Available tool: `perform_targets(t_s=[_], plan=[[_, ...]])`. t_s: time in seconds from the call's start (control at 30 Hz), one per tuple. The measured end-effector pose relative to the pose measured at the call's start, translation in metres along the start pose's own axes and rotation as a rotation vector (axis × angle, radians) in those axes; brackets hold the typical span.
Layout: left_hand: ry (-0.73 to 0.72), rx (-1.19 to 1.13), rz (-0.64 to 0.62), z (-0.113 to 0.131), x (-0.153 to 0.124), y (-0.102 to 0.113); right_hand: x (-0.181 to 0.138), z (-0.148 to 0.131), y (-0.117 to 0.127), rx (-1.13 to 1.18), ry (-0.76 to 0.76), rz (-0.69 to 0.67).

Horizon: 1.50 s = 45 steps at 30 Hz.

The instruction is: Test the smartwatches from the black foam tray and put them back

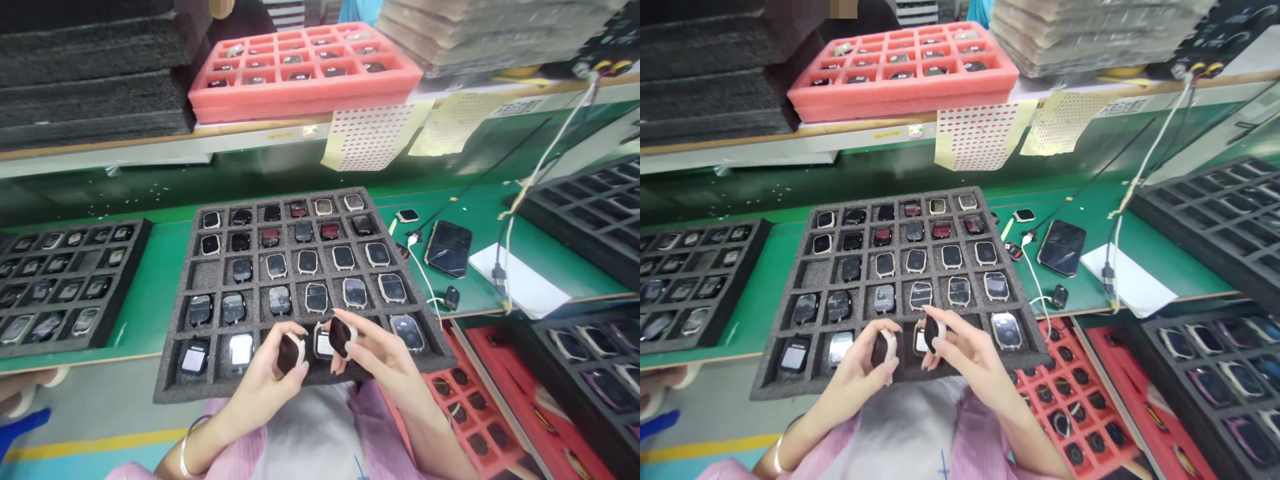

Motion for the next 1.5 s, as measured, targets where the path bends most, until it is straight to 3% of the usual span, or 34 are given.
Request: perform_targets(t_s=[0.3, 0.47, 1.17, 1.5], plan=[[-0.041, 0.016, 0.048, 0.0046, -0.0014, 0.0018, 0.0006, -0.0028, -0.0034, 0.029, 0.001, 0.03], [-0.016, 0.062, -0.018, 0.0013, -0.0024, -0.0027, -0.0027, -0.0007, -0.0008, -0.006, -0.032, 0.053], [-0.03, 0.051, 0.078, 0.0039, -0.0048, 0.0035, -0.0022, 0.0004, 0.0002, 0.027, -0.027, 0.023], [-0.018, 0.013, 0.089, 0.0032, -0.0055, 0.0054, -0.0046, -0.001, -0.0002, -0.002, -0.036, 0.071]])
Point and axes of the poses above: each hand's wrist, its own x-axis towards the middle knuckle, its own y-axis out of the back of the hand, z = x × y, the point moved 7 cm from there along x, towards the middle knuckle, and after that the axes turned 12 degrees about y, right-handed, at the moved point
